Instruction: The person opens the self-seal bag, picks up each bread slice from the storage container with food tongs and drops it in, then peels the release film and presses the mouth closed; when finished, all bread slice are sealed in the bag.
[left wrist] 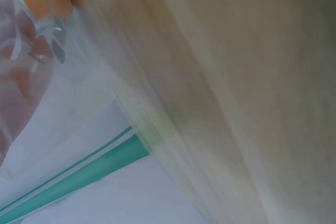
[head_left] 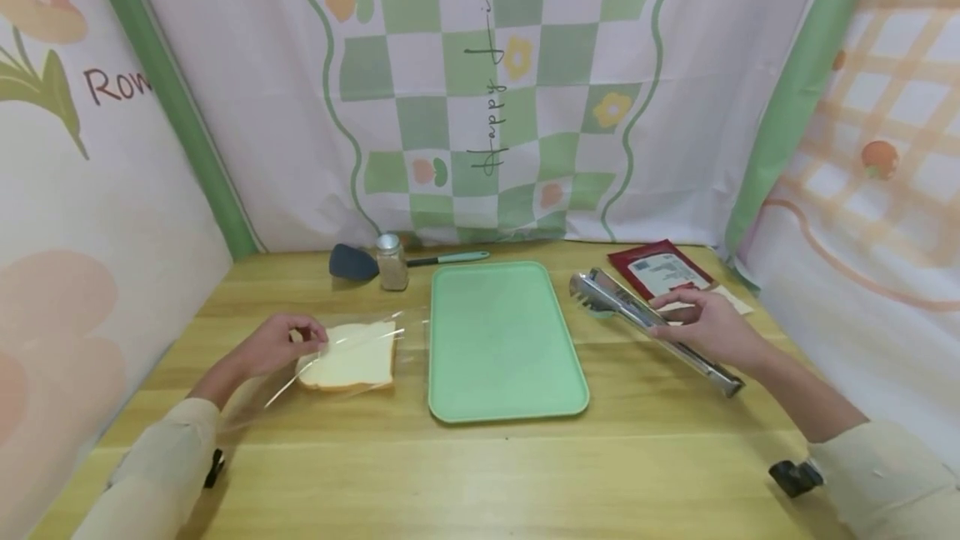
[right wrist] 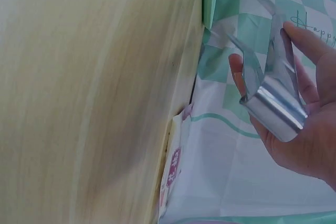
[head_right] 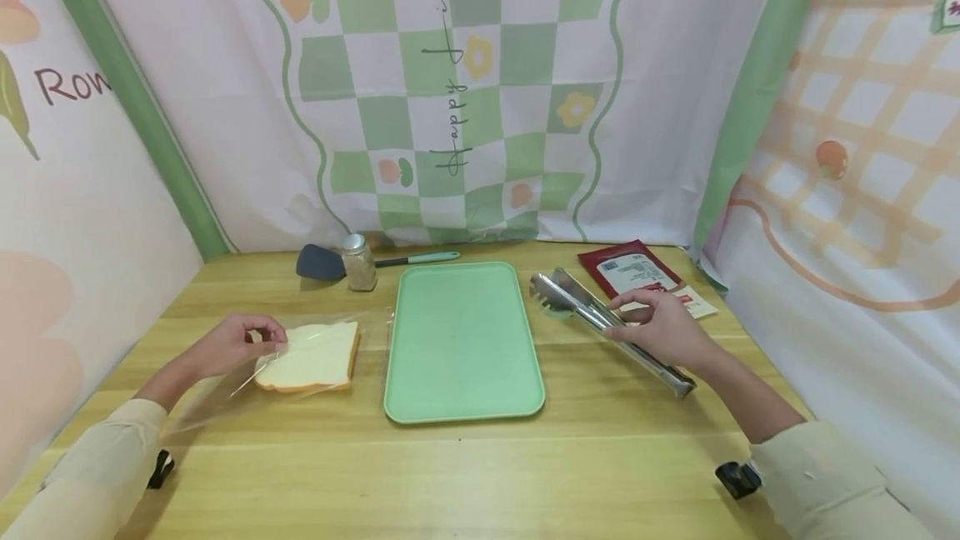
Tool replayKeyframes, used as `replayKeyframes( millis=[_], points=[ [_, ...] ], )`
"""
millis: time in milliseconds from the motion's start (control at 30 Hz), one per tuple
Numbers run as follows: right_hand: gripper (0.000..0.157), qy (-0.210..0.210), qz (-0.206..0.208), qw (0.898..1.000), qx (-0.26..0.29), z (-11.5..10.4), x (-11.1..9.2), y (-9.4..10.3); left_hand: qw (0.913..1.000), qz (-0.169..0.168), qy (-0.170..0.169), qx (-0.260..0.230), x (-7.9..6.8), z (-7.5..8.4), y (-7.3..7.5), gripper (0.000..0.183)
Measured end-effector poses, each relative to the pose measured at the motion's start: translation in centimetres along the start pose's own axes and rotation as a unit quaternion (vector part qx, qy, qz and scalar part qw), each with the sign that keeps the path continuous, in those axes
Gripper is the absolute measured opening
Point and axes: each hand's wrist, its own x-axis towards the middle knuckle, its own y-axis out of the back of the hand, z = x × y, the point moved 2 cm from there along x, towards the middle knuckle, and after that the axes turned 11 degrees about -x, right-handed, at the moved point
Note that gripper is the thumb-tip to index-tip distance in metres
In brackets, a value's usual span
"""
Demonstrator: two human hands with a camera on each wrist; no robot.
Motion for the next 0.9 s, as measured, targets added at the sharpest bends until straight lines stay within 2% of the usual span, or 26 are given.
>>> replayKeyframes(
  millis=[200,433,633,900],
  points=[
    [0.047,0.000,0.011,0.999,-0.040,0.0,0.4,-0.5,0.9999,0.000,-0.012,0.007,0.2,0.0,0.0,0.005],
    [0.052,-0.034,0.008,0.997,-0.075,0.2,1.0,-1.2,0.9996,-0.006,-0.023,0.018,0.4,-0.3,-0.1,0.009],
    [0.053,-0.038,0.008,0.995,-0.093,0.5,1.3,-1.4,0.9992,-0.012,-0.036,0.015,0.4,-0.5,0.0,0.005],
    [0.054,-0.040,0.016,0.992,-0.115,0.8,1.5,-1.9,0.9986,-0.011,-0.038,0.035,0.0,-0.4,-0.2,0.026]
  ],
)
